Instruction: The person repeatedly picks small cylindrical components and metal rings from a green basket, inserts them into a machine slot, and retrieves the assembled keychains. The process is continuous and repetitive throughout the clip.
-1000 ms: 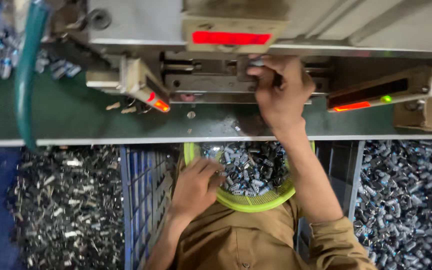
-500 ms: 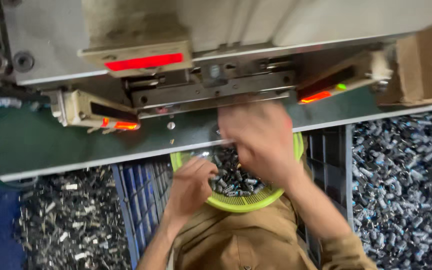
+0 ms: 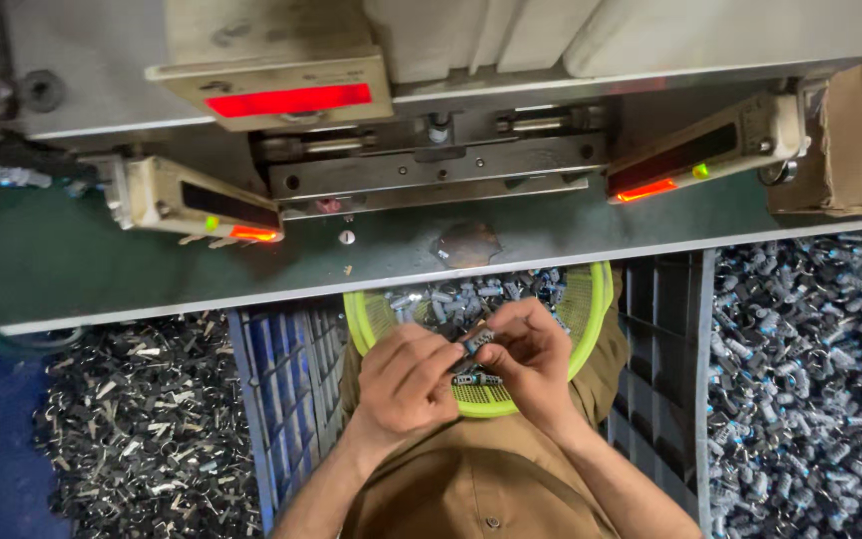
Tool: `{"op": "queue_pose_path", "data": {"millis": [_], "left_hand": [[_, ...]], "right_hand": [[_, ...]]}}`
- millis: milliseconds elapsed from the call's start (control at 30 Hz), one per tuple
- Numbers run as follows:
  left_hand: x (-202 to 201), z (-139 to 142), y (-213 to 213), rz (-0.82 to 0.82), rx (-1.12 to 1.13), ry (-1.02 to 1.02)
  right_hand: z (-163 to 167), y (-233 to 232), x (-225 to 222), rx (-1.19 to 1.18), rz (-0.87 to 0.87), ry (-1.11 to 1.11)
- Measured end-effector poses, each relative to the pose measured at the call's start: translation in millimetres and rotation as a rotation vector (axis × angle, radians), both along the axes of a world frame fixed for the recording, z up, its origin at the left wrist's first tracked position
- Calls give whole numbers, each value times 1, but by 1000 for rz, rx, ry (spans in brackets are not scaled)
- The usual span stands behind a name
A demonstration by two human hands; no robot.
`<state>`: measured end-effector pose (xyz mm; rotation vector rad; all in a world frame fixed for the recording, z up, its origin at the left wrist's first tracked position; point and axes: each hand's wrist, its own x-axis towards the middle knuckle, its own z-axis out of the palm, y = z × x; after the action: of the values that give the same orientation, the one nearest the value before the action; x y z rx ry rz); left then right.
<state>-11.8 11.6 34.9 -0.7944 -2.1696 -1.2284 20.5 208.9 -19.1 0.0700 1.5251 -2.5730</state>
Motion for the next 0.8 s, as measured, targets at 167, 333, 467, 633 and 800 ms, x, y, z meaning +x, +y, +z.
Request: {"op": "queue_pose_path", "data": {"millis": [167, 333, 467, 633, 800], "left_hand": [[2, 3, -7, -50, -167, 48], [28, 7, -8, 25, 309, -128], [35, 6, -15, 154, 565, -483], [30, 1, -17, 174, 467, -610], [39, -9, -19, -71, 1012, -1068]], "right_hand": [[-20, -5, -6, 90, -25, 177], [-28, 0, -13, -388, -116, -210], [1, -3, -31, -260, -16, -6], [82, -12, -106, 367, -140, 544], [109, -33, -189, 1099, -310, 889]]}}
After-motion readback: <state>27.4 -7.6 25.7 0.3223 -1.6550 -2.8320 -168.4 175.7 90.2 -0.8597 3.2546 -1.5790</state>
